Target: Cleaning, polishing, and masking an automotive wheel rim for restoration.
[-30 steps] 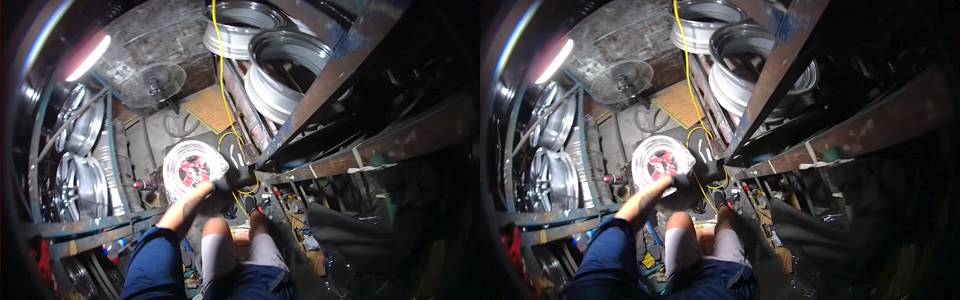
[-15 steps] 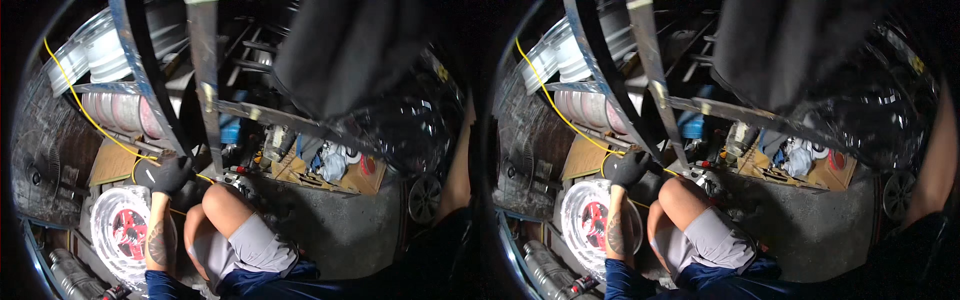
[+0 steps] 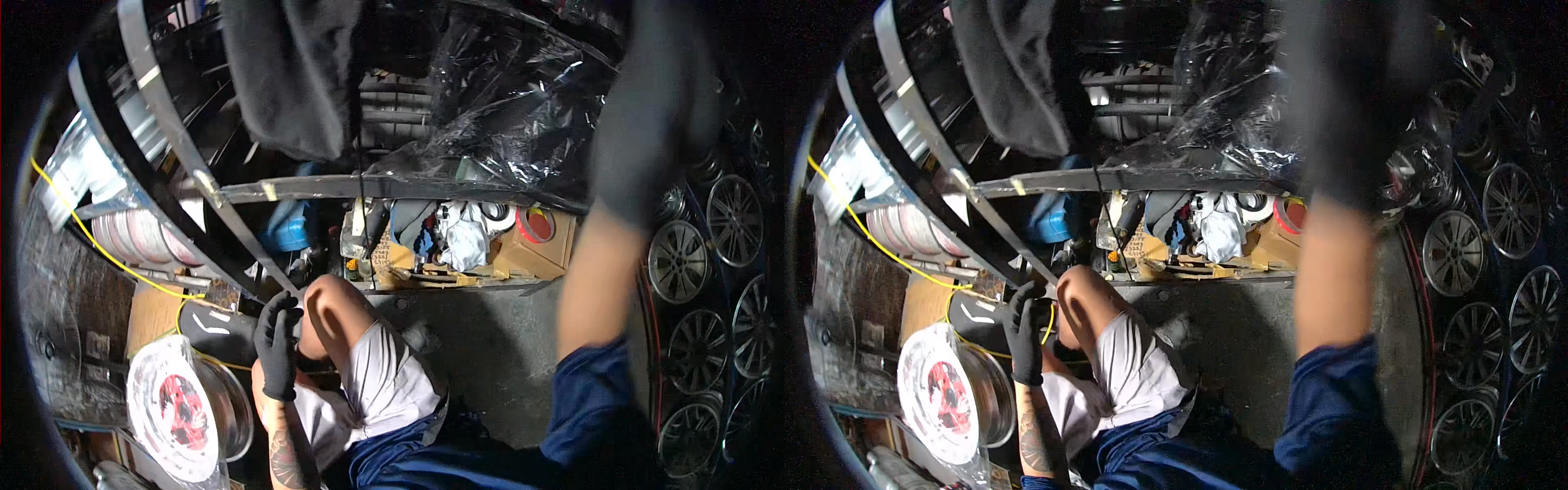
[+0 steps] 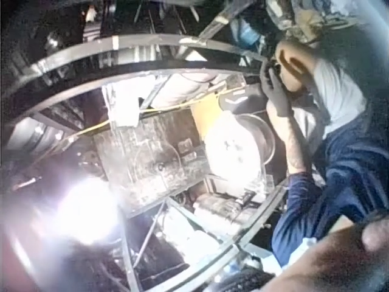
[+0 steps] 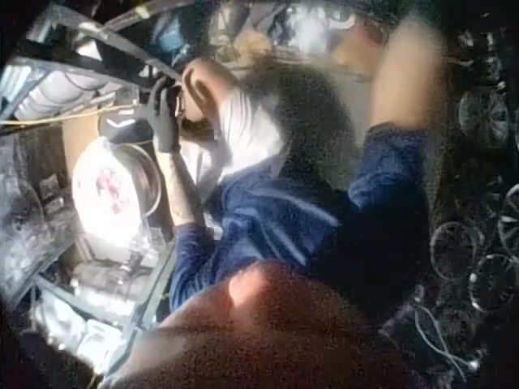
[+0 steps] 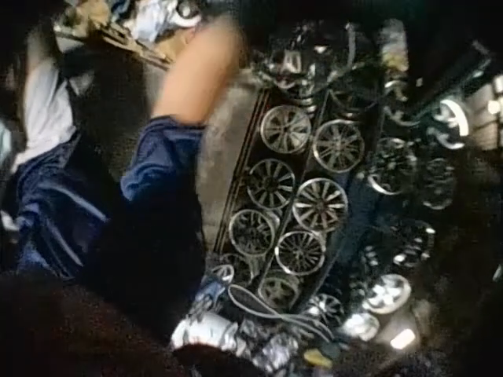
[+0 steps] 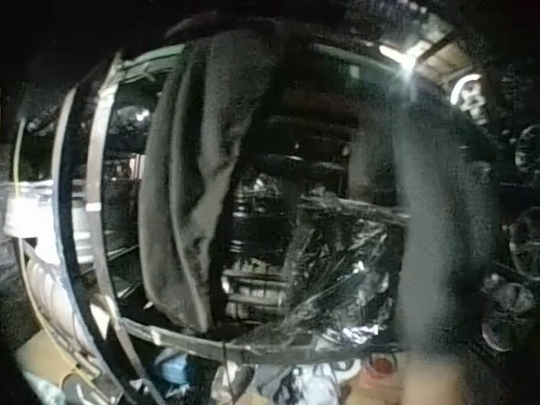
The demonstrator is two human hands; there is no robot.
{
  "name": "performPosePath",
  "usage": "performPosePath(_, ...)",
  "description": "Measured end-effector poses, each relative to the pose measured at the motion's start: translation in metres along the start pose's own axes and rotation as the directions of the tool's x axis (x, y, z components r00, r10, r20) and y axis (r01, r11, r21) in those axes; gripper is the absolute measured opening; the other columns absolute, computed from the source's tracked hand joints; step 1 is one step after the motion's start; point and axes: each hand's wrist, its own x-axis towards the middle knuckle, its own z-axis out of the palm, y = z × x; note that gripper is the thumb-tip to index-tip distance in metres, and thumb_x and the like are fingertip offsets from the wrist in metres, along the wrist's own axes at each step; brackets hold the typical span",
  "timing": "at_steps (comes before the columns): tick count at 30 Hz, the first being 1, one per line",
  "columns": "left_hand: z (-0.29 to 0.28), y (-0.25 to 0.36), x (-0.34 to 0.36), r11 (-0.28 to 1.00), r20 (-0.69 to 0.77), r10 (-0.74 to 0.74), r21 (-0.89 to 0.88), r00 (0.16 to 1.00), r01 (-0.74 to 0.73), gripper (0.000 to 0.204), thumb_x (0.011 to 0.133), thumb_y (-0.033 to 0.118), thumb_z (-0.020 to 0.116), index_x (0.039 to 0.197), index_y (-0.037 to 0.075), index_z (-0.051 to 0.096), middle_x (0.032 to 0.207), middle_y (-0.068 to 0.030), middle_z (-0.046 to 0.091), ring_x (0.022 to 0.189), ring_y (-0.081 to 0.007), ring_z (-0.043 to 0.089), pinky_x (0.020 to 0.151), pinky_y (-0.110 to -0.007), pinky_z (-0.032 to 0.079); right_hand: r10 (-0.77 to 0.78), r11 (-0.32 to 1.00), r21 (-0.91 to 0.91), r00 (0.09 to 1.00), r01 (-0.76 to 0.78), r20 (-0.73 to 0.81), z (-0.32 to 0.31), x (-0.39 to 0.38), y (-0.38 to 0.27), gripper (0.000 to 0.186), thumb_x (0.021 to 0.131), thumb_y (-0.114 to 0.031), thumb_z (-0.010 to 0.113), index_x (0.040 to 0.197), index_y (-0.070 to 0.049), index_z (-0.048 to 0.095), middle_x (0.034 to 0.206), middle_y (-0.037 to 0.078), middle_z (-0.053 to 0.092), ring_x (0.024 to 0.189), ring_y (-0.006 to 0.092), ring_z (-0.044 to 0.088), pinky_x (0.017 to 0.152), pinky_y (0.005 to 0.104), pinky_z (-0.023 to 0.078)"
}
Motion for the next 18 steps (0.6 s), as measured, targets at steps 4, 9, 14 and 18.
performPosePath(4, 0.036, 0.002, 0.032, 0.988, 0.128, 0.131, 0.067, 0.983, -0.141, 0.041, 0.105, 0.013, 0.049, 0.143, -0.001, 0.05, 0.14, -0.0133, 0.057, 0.115, -0.0221, 0.063, 0.101, -0.034, 0.05, 0.401, 0.874, 0.248, 0.908, -0.419, 0.121, 0.049, -0.081, 0.034, 0.023, 0.096, -0.011, 0.061, 0.113, 0.002, 0.069, 0.11, 0.014, 0.072, 0.105, 0.0276, 0.069, 0.098, 0.0356, 0.05)
performPosePath(9, 0.093, -0.044, 0.065, 0.953, 0.184, -0.007, 0.3, 0.983, -0.049, 0.023, 0.102, 0.013, 0.056, 0.114, -0.003, 0.067, 0.106, -0.0071, 0.07, 0.099, -0.0128, 0.062, 0.089, -0.028, 0.048, 0.778, 0.423, 0.226, 0.48, -0.877, 0.407, 0.077, -0.286, 0.075, 0.03, 0.102, -0.01, 0.054, 0.127, 0.003, 0.063, 0.125, 0.016, 0.069, 0.115, 0.0235, 0.066, 0.099, 0.0355, 0.05)
performPosePath(14, 0.173, -0.088, 0.06, 0.961, 0.315, 0.028, 0.254, 0.949, -0.113, 0.023, 0.099, 0.015, 0.062, 0.115, 0.0, 0.068, 0.096, -0.0168, 0.073, 0.091, -0.0206, 0.069, 0.082, -0.032, 0.052, 0.728, 0.684, -0.191, 0.672, -0.704, 0.134, 0.069, -0.21, 0.132, 0.049, 0.093, -0.015, 0.066, 0.137, 0.001, 0.052, 0.119, 0.024, 0.066, 0.112, 0.0409, 0.063, 0.099, 0.0459, 0.049)
performPosePath(18, 0.206, -0.129, 0.047, 0.845, 0.39, 0.043, 0.477, 0.92, -0.242, 0.05, 0.095, 0.022, 0.064, 0.139, 0.0, 0.052, 0.13, -0.0258, 0.061, 0.118, -0.0395, 0.061, 0.101, -0.043, 0.049, 0.587, 0.711, -0.495, 0.809, -0.5, 0.026, 0.082, -0.141, 0.176, 0.067, 0.082, -0.018, 0.074, 0.141, -0.003, 0.046, 0.136, 0.028, 0.051, 0.123, 0.0452, 0.052, 0.102, 0.0495, 0.045)
